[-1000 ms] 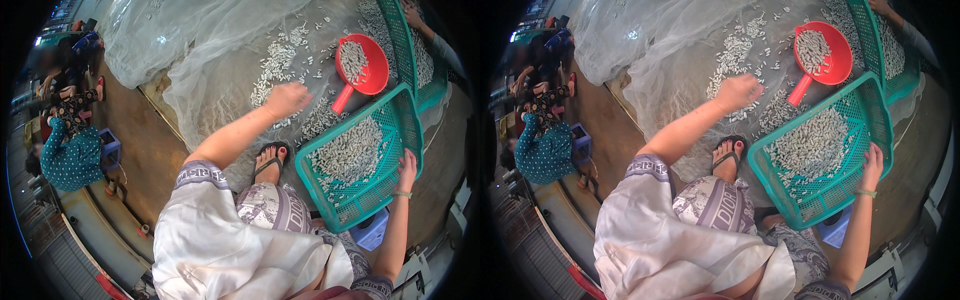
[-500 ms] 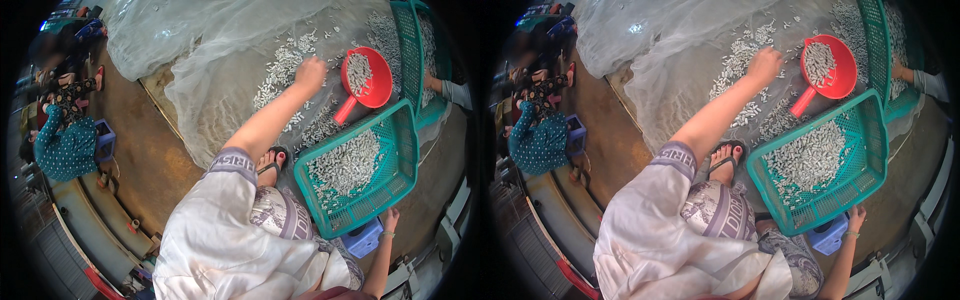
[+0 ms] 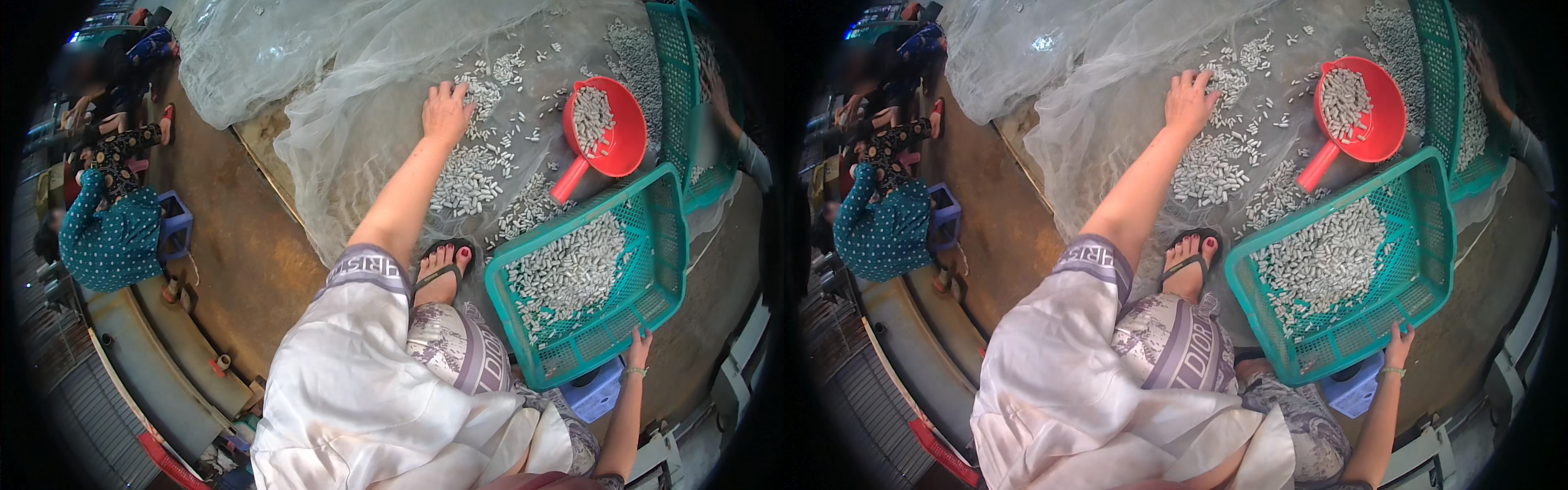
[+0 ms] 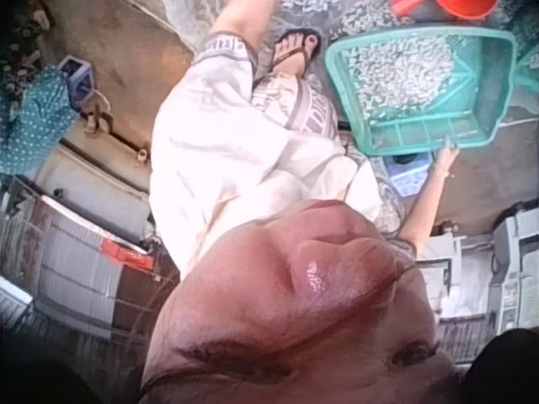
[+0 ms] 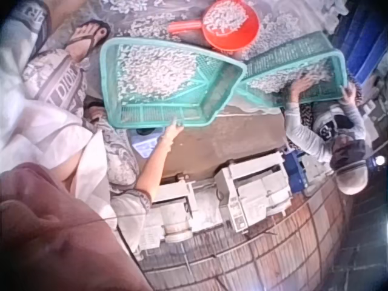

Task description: The person scoops white silkworm cocoons from a large pile on a mesh sheet using a red scoop and transfers them into a green basket. The person also uses their hands to gather and pour the cocoons into the basket.

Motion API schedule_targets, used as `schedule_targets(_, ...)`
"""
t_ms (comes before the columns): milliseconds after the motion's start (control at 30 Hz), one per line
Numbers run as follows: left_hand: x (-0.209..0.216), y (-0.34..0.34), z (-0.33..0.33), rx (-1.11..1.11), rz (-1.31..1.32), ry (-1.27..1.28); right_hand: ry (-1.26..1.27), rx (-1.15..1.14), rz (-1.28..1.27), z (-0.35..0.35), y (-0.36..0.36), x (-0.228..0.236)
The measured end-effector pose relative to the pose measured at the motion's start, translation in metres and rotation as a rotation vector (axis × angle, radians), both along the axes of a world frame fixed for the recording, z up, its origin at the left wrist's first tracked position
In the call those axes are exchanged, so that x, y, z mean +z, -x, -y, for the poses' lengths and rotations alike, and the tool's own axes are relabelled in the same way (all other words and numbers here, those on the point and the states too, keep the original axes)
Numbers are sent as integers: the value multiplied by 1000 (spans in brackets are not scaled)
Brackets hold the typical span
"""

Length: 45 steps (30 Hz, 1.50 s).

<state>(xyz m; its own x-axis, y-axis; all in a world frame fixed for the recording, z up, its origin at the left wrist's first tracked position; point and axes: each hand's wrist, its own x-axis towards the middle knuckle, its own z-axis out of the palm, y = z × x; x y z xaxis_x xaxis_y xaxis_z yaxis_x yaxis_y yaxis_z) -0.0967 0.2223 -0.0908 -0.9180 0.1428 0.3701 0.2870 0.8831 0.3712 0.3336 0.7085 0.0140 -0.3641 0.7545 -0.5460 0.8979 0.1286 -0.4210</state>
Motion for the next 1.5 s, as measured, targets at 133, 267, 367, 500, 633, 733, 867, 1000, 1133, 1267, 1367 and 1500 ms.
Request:
schedule_targets(133,-16,-5,18,-180,78,178,-11,-37,-14,9,18,7)
schedule_targets(267,-24,-25,34,-237,34,43,-10,-35,-90,-1,16,9)
schedule_targets(367,29,-42,8,-182,-76,-204,-67,10,-2,3,7,10)
schedule_targets(500,99,-81,-59,-410,-74,-578,-56,29,26,-9,1,-1)
schedule_targets(633,121,-141,-115,-708,236,-735,-29,63,-50,-8,18,-4)
schedule_targets(733,118,-159,-118,-889,545,-503,-34,99,-30,-3,25,-3)
schedule_targets(867,109,-97,-85,-797,381,-423,-22,59,-29,4,14,6)
schedule_targets(1000,61,11,33,-459,246,308,-4,7,-3,3,5,18)
schedule_targets(1133,46,97,233,429,575,610,-52,13,-34,-11,-3,7)
schedule_targets(1267,113,106,306,737,-101,284,-62,43,-20,-18,-10,3)
schedule_targets(1367,167,46,188,163,-592,339,-73,17,-17,-19,-18,4)
schedule_targets(1500,109,-69,84,-596,-54,61,-46,81,-46,-28,7,-4)
